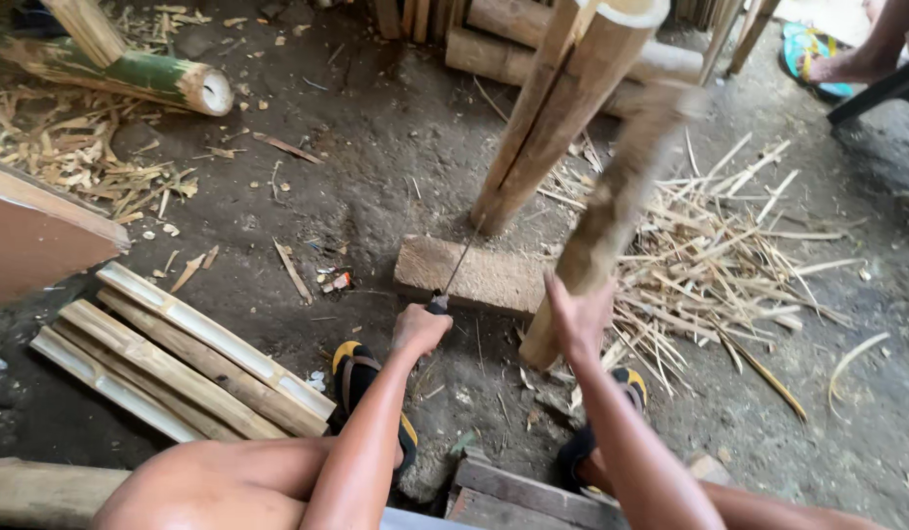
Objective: The person uses a knife and a wooden mallet to split a bamboo pole into thin strips. They repeatedly strike the knife with the mallet to drive it through the bamboo, then separate the resulting pieces and set them aside.
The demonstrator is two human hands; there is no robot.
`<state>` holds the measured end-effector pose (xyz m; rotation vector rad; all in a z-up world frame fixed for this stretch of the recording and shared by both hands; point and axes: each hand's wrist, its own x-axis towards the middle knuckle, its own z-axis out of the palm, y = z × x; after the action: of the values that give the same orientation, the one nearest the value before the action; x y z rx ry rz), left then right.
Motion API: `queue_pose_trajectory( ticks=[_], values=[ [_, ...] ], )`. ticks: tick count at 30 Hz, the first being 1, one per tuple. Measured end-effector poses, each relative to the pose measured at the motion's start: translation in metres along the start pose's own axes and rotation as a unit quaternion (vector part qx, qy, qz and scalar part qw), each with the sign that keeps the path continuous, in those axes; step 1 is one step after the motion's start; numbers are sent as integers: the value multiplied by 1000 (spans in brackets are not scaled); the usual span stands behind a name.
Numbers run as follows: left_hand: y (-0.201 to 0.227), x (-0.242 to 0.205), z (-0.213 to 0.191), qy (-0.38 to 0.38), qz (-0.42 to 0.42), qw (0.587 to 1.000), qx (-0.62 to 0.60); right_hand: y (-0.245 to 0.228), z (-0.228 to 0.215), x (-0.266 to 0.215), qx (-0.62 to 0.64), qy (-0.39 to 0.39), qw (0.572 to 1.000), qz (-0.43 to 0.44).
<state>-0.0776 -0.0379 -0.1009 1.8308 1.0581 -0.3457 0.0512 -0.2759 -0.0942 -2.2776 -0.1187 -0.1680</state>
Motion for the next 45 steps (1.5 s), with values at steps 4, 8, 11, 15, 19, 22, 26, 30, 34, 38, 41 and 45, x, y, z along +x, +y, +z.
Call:
queue_pose_trajectory(
  ticks=[4, 8, 11, 15, 19, 22, 26, 30, 34, 38, 41, 45],
  values=[
    [-4, 0, 12, 0, -24, 1000, -14, 20, 9, 61, 11, -195, 956, 217],
    [-14, 6, 25, 88, 12, 996, 7, -2, 23, 86, -79, -295, 921, 242],
    [-32, 4, 48, 182, 57, 981, 42, -50, 3, 104, -146, -175, 973, 22],
    [-42, 18, 64, 201, 42, 978, 47, -144, -54, 170, -14, 137, 900, -413],
    [-57, 35, 56, 108, 40, 993, -19, -214, -75, 211, -93, 14, 874, -477],
    [-67, 39, 51, -132, -60, 949, -281, -234, -67, 215, -61, -10, 891, -449],
    [-63, 32, 64, -226, -146, 805, -528, -224, -62, 208, -90, 53, 872, -478],
    [-44, 20, 69, -103, -63, 887, -446, -205, -71, 204, -143, 73, 858, -487],
    [-8, 3, 54, 82, 90, 966, -226, -207, -74, 205, -117, 30, 884, -451],
    [26, -20, 64, 199, 152, 963, -97, -210, -72, 196, -101, 34, 885, -453],
    [43, -14, 62, 201, 126, 965, -111, -216, -66, 190, -93, 46, 879, -465],
    [53, 11, 58, 182, 104, 976, -64, -212, -69, 180, -96, 46, 876, -470]
  ],
)
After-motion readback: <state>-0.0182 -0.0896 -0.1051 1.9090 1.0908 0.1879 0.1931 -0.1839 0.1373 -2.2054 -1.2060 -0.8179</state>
